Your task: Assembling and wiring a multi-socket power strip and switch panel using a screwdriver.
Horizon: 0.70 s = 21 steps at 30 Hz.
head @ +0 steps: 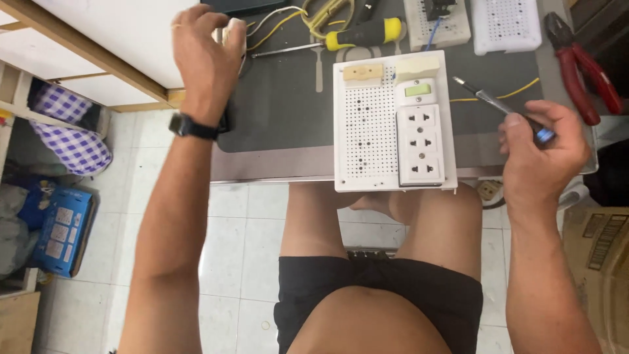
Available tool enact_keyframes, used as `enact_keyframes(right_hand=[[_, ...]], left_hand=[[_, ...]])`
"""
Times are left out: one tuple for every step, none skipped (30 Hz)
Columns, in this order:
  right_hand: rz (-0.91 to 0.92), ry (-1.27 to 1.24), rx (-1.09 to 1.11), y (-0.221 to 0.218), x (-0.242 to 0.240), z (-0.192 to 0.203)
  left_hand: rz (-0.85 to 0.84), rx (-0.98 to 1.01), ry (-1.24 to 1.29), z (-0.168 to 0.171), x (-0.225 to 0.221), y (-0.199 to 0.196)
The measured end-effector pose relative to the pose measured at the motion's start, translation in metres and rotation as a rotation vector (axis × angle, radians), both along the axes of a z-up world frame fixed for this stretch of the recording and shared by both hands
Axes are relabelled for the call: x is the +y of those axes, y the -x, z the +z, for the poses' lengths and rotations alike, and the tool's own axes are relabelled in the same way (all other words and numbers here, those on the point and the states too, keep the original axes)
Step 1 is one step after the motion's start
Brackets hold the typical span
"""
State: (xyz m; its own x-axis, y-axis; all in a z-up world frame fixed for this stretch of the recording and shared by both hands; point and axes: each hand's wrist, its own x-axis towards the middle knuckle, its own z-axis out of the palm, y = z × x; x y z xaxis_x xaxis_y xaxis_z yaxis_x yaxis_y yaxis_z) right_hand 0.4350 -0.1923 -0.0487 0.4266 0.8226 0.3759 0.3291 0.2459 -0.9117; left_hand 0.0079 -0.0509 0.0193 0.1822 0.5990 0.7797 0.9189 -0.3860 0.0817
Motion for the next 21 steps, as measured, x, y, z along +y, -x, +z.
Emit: enact_keyframes(right_hand=[[0.000,0.003,-0.004,-0.001,0.000,-0.001],[-0.010,-0.004,-0.009,-0.001,0.000,-0.001],[-0.016,-0.012,-0.015,-0.001,0.001,-0.001],[-0.011,-0.012,-0.020,0.000,0.000,-0.001],[-0.001,-0.015,-0.012,0.000,0.000,0.000],[0.010,-0.018,-0.004,0.000,0.001,0.001],[0.011,-0.024,-0.011,-0.001,0.001,-0.001],[0.028,-0.032,-0.005,-0.003,0.001,-0.002],[0.046,-0.043,0.001,-0.004,0.002,-0.003],[0.049,-0.052,-0.006,-0.003,0.000,0.002],[0.033,-0.024,0.015,0.000,-0.002,0.006],[0.016,0.004,0.036,0.003,-0.004,0.010],[0.023,0.000,0.034,-0.001,-0.002,0.004],[0.022,-0.001,0.081,-0.004,0.000,-0.001],[0.029,0.002,0.131,-0.006,0.003,-0.008],[0.045,0.000,0.131,-0.013,0.005,-0.016],[0.014,-0.023,0.143,-0.018,0.009,-0.024],[-0.017,-0.045,0.155,-0.022,0.013,-0.032],[0.007,-0.051,0.154,-0.023,0.015,-0.031],[-0.027,-0.021,0.283,-0.024,0.018,-0.029],[-0.069,0.011,0.408,-0.028,0.019,-0.027]], left_hand=[[0.000,-0.004,0.003,-0.003,-0.009,-0.016],[-0.165,-0.133,0.143,-0.007,-0.019,-0.032],[-0.329,-0.264,0.279,-0.010,-0.030,-0.047],[-0.325,-0.269,0.278,-0.019,-0.034,-0.062],[-0.373,-0.215,0.298,-0.028,-0.037,-0.077],[-0.421,-0.160,0.318,-0.035,-0.040,-0.093],[-0.422,-0.165,0.311,-0.039,-0.036,-0.104],[-0.368,-0.169,0.452,-0.042,-0.032,-0.116],[-0.312,-0.172,0.590,-0.044,-0.027,-0.128],[-0.312,-0.177,0.580,-0.045,-0.025,-0.133],[-0.381,-0.207,0.543,-0.046,-0.023,-0.138],[-0.450,-0.237,0.504,-0.047,-0.020,-0.141],[-0.444,-0.240,0.498,-0.046,-0.023,-0.142],[-0.467,-0.284,0.495,-0.045,-0.025,-0.142],[-0.480,-0.328,0.493,-0.043,-0.028,-0.139],[-0.465,-0.331,0.488,-0.052,-0.023,-0.143],[-0.457,-0.353,0.422,-0.060,-0.019,-0.142],[-0.449,-0.373,0.357,-0.068,-0.015,-0.140],[-0.427,-0.377,0.344,-0.067,-0.017,-0.139],[-0.423,-0.327,0.359,-0.065,-0.018,-0.138],[-0.427,-0.279,0.375,-0.064,-0.018,-0.141]])
